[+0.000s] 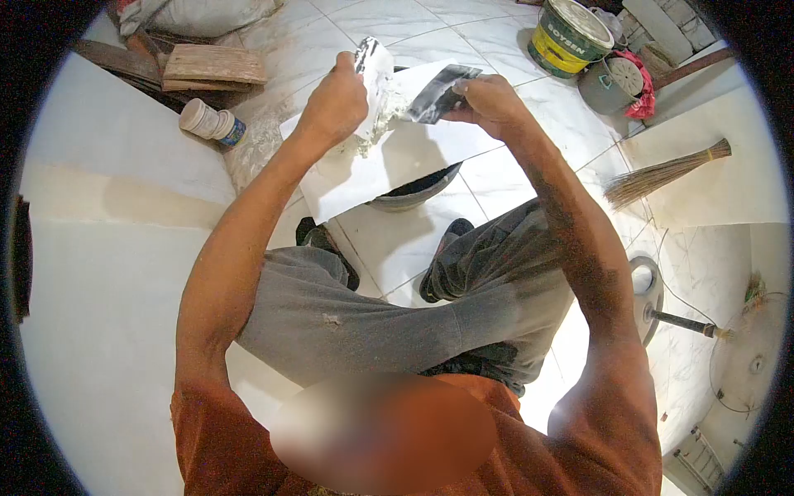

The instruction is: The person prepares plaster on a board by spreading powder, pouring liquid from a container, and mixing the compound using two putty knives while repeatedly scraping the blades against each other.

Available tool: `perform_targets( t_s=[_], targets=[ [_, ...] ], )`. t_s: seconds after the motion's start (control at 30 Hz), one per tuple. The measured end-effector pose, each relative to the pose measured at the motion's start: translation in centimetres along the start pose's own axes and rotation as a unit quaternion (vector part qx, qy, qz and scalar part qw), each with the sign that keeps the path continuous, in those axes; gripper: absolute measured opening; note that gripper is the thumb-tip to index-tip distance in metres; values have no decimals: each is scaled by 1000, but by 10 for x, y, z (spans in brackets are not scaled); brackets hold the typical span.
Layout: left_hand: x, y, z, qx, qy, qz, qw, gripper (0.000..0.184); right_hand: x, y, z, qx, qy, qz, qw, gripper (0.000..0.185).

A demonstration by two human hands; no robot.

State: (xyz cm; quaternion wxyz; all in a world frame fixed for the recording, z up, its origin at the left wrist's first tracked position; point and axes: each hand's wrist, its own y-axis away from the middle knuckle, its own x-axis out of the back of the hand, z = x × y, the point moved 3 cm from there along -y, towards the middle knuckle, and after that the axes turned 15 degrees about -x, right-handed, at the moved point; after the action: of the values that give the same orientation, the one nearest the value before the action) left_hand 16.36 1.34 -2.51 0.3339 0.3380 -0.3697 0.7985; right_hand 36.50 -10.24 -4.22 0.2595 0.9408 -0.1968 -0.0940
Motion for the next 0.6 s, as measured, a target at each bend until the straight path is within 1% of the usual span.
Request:
perform_targets(
  t_s=[0.07, 0.17, 0.2, 0.3, 0.43, 0.53, 0.6],
  targets=[
    [-5, -1, 7, -22, -3, 12, 1000, 30, -9, -2, -5, 41, 24, 17, 999, 22],
    [-1, 4, 34, -48, -9, 30, 998, 28, -27, 1, -16, 101, 89, 81, 988, 26],
    [-2, 3, 38, -56, -11, 31, 998, 28, -36, 12, -21, 113, 116, 97, 982, 31],
    [-3, 3, 43, -77, -22, 38, 996, 29, -40, -7, -20, 113, 154, 133, 973, 32],
    [-5, 5, 46, -93, -53, 50, 993, 31, -39, -26, -20, 105, 274, 170, 941, 37],
    [3, 5, 40, -7, -22, 48, 999, 28, -39, -10, -27, 94, 322, 208, 919, 36],
    [4, 2, 18, -29, -34, 73, 996, 28, -34, 2, -36, 101, 312, 184, 927, 34]
  ],
)
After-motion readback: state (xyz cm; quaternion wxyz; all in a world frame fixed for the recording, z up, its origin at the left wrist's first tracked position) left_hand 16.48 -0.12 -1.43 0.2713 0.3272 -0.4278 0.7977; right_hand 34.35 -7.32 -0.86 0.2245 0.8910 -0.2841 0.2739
